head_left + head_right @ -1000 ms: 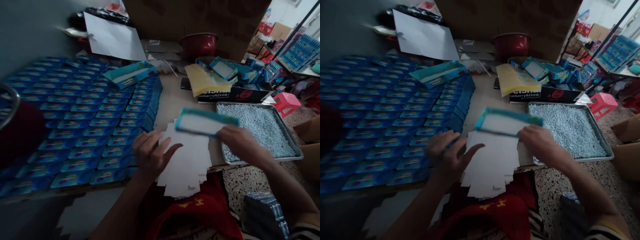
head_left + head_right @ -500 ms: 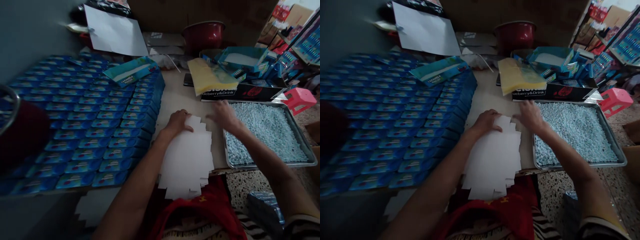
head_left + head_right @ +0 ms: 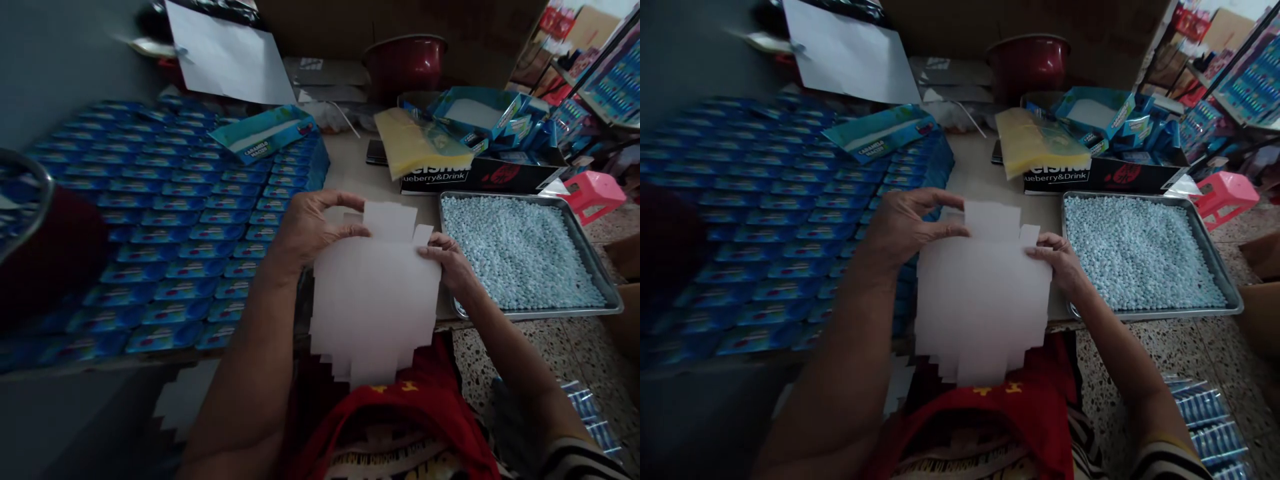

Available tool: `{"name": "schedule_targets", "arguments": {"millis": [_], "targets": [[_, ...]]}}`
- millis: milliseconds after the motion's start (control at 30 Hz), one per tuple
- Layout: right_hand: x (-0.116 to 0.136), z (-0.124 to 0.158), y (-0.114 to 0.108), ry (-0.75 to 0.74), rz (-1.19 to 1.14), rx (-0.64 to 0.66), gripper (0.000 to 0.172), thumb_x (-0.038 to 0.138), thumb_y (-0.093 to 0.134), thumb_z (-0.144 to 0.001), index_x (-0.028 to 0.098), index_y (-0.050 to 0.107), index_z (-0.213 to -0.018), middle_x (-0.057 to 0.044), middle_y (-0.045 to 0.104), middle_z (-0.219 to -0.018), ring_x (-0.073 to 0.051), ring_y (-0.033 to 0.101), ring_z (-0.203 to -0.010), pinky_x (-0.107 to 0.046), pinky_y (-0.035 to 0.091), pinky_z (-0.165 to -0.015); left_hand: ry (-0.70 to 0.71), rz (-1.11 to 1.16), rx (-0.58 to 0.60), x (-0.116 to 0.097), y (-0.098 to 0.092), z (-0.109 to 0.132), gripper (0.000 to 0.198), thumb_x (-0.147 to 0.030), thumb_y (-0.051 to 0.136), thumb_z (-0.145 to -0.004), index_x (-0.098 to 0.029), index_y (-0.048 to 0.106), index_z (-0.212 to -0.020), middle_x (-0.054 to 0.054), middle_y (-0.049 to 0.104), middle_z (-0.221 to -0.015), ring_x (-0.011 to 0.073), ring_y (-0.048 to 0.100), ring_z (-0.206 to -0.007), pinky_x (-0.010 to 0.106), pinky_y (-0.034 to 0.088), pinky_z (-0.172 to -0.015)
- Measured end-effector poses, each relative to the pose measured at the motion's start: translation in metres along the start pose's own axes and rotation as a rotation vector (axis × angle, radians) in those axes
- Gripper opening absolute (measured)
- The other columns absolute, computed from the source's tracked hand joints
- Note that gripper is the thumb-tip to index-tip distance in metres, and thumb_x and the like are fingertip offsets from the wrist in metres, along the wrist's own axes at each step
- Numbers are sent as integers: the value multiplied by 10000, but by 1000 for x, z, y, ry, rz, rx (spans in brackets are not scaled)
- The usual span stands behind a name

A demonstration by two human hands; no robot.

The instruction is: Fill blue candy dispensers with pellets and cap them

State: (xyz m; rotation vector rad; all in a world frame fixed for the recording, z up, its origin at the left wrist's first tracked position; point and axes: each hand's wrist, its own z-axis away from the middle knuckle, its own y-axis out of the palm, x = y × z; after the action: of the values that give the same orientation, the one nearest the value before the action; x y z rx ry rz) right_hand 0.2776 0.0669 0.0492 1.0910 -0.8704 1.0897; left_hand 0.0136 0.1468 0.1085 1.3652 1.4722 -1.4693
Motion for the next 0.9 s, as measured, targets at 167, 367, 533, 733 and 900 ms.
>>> {"name": "schedule_targets", "arguments": {"millis": [167, 367, 533, 733, 900], "targets": [[1, 4, 7, 81, -100, -99, 476, 402, 967, -511, 230, 620, -788, 47, 716, -721, -141, 644, -589, -260, 521, -556, -327, 521, 1, 24, 12, 30, 445, -451, 836, -725, -212, 763, -1092, 35, 768, -888, 195, 712, -740, 311, 591, -667], [-21, 2, 18, -109, 157, -190, 407, 463, 937, -610, 222, 692, -830, 51, 660, -709, -126, 573, -576, -245, 441, -530, -310, 812, 4, 33, 22, 72, 650, -402, 596, -774, -237, 619, -1401, 104, 766, -1286, 348, 748, -1150, 531, 620, -958], [-35, -2, 15, -425, 642, -202, 232, 450, 724, -885, 221, 758, -901, -9, 719, -841, -178, 639, -782, -295, 493, -736, -453, 763, -136, 34, 23, 82, 620, -403, 577, -713, -158, 719, -1265, 128, 808, -1130, 388, 752, -1142, 541, 628, -954], [-37, 4, 11, -598, 1169, 46, 274, 281, 472, -1071, 192, 729, -1034, -83, 715, -965, -202, 643, -901, -329, 494, -838, -446, 669, -67, 42, 24, 108, 534, -409, 567, -778, -158, 784, -1197, 120, 808, -1124, 394, 730, -1179, 543, 620, -984], [-38, -1, 30, -585, 1661, 297, 310, 115, 425, -1057, 199, 722, -1033, -104, 699, -992, -232, 573, -947, -340, 449, -809, -348, 294, 147, 50, 33, 90, 425, -423, 726, -772, -220, 820, -1133, 84, 667, -1479, 369, 534, -1464, 494, 397, -1263]]}}
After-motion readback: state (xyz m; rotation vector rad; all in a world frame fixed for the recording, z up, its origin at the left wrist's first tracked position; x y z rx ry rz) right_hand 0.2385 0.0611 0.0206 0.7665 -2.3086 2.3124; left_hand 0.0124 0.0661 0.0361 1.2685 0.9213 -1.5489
